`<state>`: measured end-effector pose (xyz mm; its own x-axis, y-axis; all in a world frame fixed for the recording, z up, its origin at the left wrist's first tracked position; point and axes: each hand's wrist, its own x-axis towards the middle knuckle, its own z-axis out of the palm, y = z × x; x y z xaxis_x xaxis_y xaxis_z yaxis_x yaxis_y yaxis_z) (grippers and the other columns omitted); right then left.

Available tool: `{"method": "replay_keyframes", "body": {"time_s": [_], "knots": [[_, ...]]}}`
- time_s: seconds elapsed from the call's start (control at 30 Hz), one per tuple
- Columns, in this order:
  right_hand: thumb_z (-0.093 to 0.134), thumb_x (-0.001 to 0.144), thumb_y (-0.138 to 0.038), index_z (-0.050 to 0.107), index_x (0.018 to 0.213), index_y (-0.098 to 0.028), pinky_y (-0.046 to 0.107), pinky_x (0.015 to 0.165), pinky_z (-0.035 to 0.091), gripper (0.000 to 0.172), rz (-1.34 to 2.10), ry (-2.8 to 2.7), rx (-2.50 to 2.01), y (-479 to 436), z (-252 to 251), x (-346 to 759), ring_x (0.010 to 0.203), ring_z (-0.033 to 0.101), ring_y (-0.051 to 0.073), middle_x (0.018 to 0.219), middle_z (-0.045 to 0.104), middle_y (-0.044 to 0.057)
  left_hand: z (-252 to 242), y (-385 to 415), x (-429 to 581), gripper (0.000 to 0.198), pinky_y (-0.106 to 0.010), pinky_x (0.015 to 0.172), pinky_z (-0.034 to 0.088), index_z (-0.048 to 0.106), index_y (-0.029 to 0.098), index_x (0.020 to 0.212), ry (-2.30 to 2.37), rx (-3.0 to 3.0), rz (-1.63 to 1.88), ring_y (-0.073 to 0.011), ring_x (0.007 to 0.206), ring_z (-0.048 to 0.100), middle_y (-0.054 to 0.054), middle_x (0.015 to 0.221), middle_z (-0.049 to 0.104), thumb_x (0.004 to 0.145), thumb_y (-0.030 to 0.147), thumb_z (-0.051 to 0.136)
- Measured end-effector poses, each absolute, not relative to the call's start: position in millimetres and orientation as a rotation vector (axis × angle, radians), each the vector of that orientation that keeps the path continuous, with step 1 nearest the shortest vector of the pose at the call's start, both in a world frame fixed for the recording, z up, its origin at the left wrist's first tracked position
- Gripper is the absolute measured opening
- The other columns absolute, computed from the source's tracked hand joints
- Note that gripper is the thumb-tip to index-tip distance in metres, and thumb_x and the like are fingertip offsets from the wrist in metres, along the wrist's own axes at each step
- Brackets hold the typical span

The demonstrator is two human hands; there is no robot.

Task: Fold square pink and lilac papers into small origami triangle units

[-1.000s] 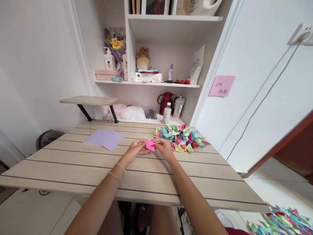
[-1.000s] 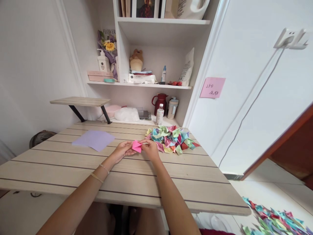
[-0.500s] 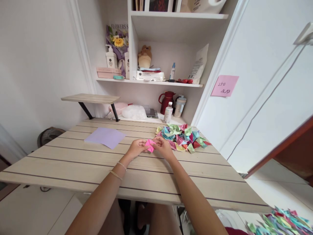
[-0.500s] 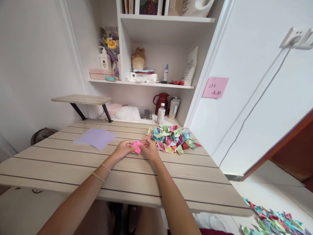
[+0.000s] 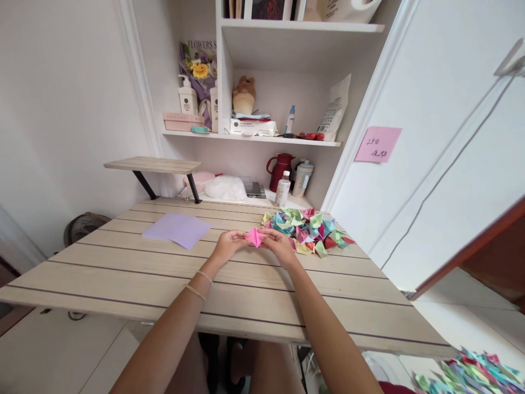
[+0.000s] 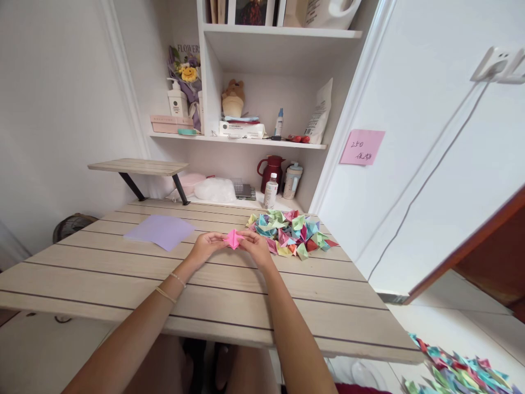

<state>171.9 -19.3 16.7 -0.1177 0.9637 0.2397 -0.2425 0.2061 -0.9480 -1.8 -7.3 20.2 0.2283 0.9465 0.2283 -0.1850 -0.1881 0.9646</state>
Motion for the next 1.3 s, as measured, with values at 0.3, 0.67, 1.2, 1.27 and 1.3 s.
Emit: {"method": "replay_keyframes", "body": {"time_s": [0.3,0.67,1.2,1.27,1.3], "knots": [[0.066,0.062,-0.045,0.068,0.072,-0.017,0.035,0.069,0.052,0.03,1.091,-1.363,-0.841,-22.6,19.9,169.5,0.071,0.062,0.02,0.071,0.067,0.004,24.4,-8.9,-1.4,0.031,-0.029,0.061,0.05,0.066,0.01,0.071,0.833,1.355,1.3,-0.0161,0.059,0.062,-0.008,0.067,0.068,0.058,0.038,0.071],[0.071,0.057,-0.04,0.059,0.075,-0.018,0.03,0.058,0.052,0.031,1.039,-1.285,-0.829,-16.3,9.4,161.2,0.059,0.061,0.016,0.061,0.063,0.0,18.3,-6.1,2.1,0.026,-0.023,0.054,0.047,0.061,0.013,0.078,0.826,1.411,1.399,-0.0133,0.057,0.06,-0.004,0.067,0.066,0.061,0.031,0.069],[0.076,0.05,-0.031,0.068,0.088,-0.015,0.036,0.07,0.052,0.042,1.091,-1.258,-0.872,-18.2,13.3,166.6,0.072,0.064,0.021,0.077,0.069,0.006,18.8,-6.7,0.0,0.04,-0.03,0.066,0.05,0.055,0.015,0.078,0.784,1.296,1.332,-0.0157,0.066,0.063,-0.004,0.072,0.066,0.048,0.027,0.078],[0.076,0.05,-0.03,0.068,0.089,-0.015,0.035,0.07,0.052,0.043,1.109,-1.246,-0.87,-18.4,13.2,166.9,0.072,0.064,0.021,0.077,0.069,0.006,18.8,-6.3,-0.1,0.036,-0.03,0.067,0.05,0.057,0.014,0.077,0.759,1.372,1.322,-0.0164,0.068,0.063,-0.005,0.073,0.067,0.051,0.029,0.076],[0.076,0.05,-0.03,0.067,0.09,-0.015,0.035,0.07,0.051,0.043,1.115,-1.244,-0.867,-18.4,13.0,167.0,0.073,0.064,0.021,0.078,0.069,0.006,18.6,-6.2,-0.2,0.033,-0.03,0.068,0.05,0.059,0.014,0.077,0.756,1.412,1.309,-0.017,0.07,0.063,-0.006,0.075,0.067,0.053,0.03,0.075]]}}
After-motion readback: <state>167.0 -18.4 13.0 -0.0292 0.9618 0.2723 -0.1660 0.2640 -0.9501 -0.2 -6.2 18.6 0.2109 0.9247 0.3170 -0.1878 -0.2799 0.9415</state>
